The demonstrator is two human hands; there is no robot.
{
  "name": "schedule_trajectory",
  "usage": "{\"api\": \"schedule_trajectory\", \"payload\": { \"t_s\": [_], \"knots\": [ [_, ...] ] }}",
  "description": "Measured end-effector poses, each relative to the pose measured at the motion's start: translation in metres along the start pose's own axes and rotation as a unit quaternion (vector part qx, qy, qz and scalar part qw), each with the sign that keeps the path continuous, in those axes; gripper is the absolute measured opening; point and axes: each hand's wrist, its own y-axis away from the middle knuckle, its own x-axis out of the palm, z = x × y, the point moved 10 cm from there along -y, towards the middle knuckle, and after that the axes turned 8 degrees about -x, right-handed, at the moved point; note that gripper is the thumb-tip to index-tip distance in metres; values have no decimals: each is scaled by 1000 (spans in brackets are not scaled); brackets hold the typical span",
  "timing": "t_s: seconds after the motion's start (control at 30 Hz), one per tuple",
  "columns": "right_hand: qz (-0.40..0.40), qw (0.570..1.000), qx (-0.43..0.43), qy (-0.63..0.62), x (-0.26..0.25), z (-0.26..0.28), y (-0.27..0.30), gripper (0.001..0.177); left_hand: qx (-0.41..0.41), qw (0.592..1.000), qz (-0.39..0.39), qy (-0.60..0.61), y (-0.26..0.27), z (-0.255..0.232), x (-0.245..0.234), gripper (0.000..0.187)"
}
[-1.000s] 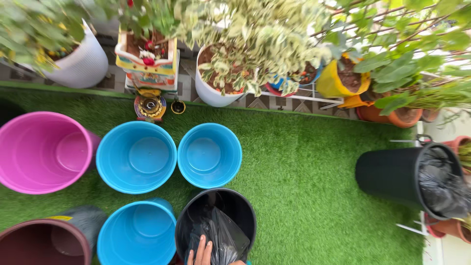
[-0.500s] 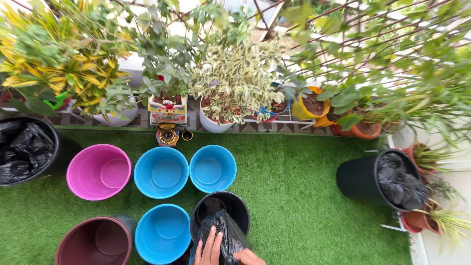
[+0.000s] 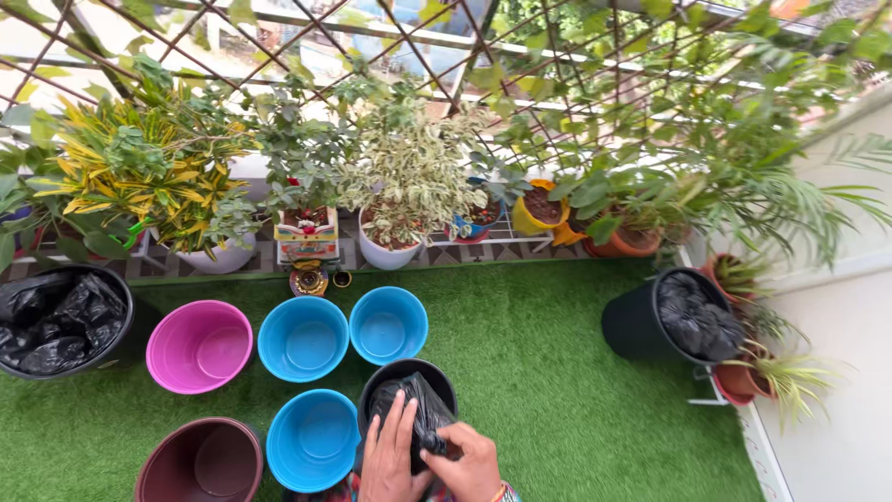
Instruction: The person ties a black plastic bag inside a black bucket, then lifts the tied bag and places it into a larger black container. The person adjusts the bag inside the container.
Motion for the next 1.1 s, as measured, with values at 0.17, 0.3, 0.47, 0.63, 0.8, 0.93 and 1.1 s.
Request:
{"api": "schedule_trajectory", "payload": {
  "t_s": [0.17,0.3,0.47,0.63,0.8,0.93,1.1],
  "knots": [
    [-31,1000,0,1,-26,37,-8,28,24,1000,-6,-13,-8,-45,-30,104],
    [-59,998,-8,-29,-38,54,-12,29,44,999,-13,-20,-16,-68,-47,103],
    [-68,997,-9,-35,-52,73,-27,30,56,998,-34,-23,-30,-90,-67,97],
    [-62,997,-37,-23,-66,100,-46,29,65,996,-68,0,-43,-103,-86,87],
    [-54,996,-70,-8,-73,127,-58,26,12,994,-66,85,-51,-105,-97,75],
    [-64,997,-44,-16,-77,131,-58,25,14,990,-124,63,-46,-117,-106,67],
    [-64,997,-47,-22,-82,138,-59,24,20,990,-125,68,-49,-122,-103,53]
  ]
}}
